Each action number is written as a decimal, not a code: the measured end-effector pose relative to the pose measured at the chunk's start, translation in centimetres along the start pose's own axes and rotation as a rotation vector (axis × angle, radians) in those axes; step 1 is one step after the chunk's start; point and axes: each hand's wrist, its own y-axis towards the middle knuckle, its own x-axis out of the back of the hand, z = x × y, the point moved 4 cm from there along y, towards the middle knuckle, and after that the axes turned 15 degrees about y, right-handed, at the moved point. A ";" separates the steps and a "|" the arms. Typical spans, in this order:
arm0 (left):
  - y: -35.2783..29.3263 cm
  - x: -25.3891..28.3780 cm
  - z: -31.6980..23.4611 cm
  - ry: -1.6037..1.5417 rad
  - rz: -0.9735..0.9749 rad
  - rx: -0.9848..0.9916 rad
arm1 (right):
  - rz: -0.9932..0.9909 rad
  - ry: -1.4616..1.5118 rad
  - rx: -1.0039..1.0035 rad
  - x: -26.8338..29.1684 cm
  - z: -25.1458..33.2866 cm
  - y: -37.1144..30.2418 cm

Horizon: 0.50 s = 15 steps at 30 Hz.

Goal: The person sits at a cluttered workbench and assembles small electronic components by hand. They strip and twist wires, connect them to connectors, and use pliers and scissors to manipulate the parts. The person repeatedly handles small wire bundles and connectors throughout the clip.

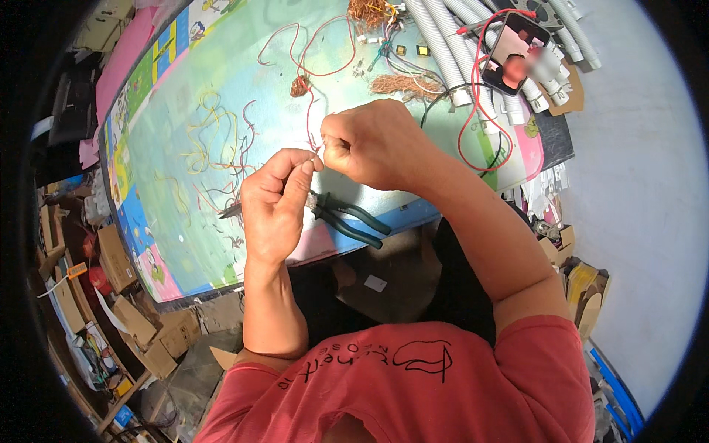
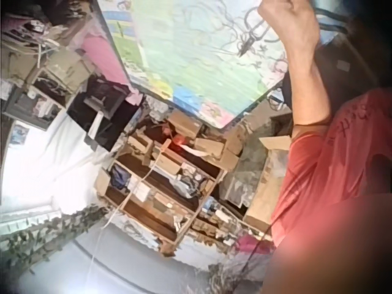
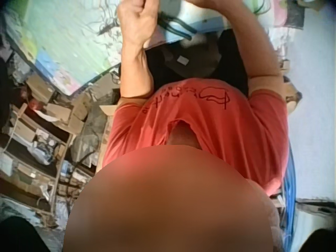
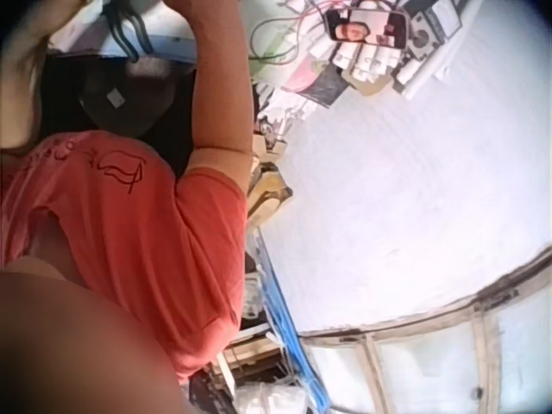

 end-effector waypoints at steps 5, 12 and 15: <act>-0.9 1.1 -1.2 -0.098 -0.046 -0.040 | -0.196 -0.058 -0.155 3.2 -3.1 0.9; -0.5 1.5 0.3 -0.256 -0.015 0.035 | -0.213 -0.156 -0.190 4.3 -3.0 0.3; -0.3 1.7 1.0 -0.196 -0.030 0.080 | -0.295 -0.188 -0.066 3.8 -2.0 1.0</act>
